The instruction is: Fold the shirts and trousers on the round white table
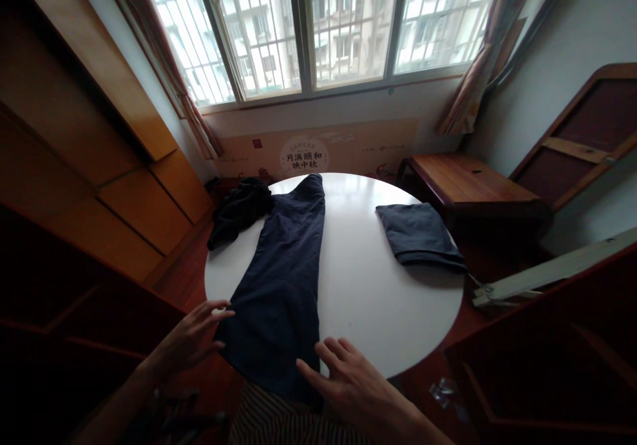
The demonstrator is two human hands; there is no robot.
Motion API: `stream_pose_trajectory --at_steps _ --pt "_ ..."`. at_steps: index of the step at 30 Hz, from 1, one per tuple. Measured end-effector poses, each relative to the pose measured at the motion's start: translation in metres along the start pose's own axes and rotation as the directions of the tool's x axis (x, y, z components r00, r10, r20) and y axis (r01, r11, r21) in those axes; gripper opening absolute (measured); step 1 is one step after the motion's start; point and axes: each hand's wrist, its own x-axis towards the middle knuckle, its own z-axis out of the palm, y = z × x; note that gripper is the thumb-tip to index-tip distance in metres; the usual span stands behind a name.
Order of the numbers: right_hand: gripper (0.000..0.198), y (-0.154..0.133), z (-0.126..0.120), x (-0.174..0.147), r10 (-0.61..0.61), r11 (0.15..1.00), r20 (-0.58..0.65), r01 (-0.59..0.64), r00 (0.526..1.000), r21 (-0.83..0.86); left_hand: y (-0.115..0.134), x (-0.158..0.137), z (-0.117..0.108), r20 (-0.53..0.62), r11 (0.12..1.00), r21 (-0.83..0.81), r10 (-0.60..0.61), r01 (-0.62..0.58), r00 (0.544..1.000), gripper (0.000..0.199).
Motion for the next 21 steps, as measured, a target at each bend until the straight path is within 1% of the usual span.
stream_pose_trajectory --at_steps 1,2,3,6,8,10,13,15,16,18,19,20,21 --pt "0.071 0.001 -0.001 0.001 0.013 1.000 -0.020 -0.013 1.000 -0.006 -0.002 -0.008 0.003 0.031 0.994 0.035 0.104 -0.105 0.994 0.063" --pt "0.071 0.001 -0.002 0.002 0.018 1.000 -0.034 -0.018 0.999 -0.009 -0.003 -0.014 0.007 0.054 0.981 0.076 0.175 -0.178 0.983 0.074" --pt "0.071 0.002 -0.002 0.004 0.013 1.000 -0.039 -0.014 0.999 -0.009 -0.004 -0.018 0.012 0.061 0.966 0.125 0.219 -0.225 0.974 0.078" --pt "0.065 0.004 -0.001 0.009 -0.047 0.999 -0.013 0.047 0.999 0.007 -0.005 -0.021 0.024 0.008 0.926 0.243 0.296 -0.289 0.955 0.066" --pt "0.057 0.005 -0.002 0.011 -0.098 0.995 -0.003 0.098 0.995 0.035 -0.004 -0.017 0.026 -0.037 0.916 0.238 0.341 -0.323 0.939 0.063" --pt "0.047 0.007 -0.005 0.010 -0.144 0.985 -0.033 0.146 0.989 0.091 -0.002 -0.011 0.022 -0.077 0.913 0.169 0.387 -0.370 0.919 0.057" --pt "0.034 0.011 -0.014 0.006 -0.214 0.938 -0.134 0.242 0.968 0.249 0.007 -0.001 0.012 -0.178 0.894 -0.003 0.441 -0.449 0.880 0.041" --pt "0.031 0.015 -0.019 0.001 -0.223 0.877 -0.218 0.293 0.950 0.380 0.018 0.005 0.004 -0.259 0.871 -0.154 0.419 -0.466 0.870 0.029" --pt "0.031 0.018 -0.020 -0.001 -0.207 0.845 -0.266 0.309 0.941 0.437 0.025 0.008 0.000 -0.292 0.858 -0.232 0.388 -0.458 0.874 0.024" --pt "0.032 0.022 -0.019 -0.005 -0.136 0.795 -0.344 0.310 0.929 0.521 0.038 0.013 -0.008 -0.335 0.816 -0.372 0.327 -0.442 0.884 0.016" --pt "0.032 0.024 -0.018 -0.006 -0.099 0.779 -0.367 0.301 0.925 0.550 0.043 0.015 -0.012 -0.345 0.787 -0.434 0.304 -0.438 0.888 0.017" --pt "0.033 0.026 -0.017 -0.007 -0.070 0.766 -0.381 0.295 0.922 0.571 0.048 0.017 -0.016 -0.336 0.752 -0.497 0.292 -0.432 0.895 0.025" --pt "0.033 0.026 -0.016 -0.007 -0.053 0.755 -0.381 0.287 0.923 0.590 0.050 0.020 -0.020 -0.311 0.716 -0.561 0.283 -0.415 0.907 0.037"
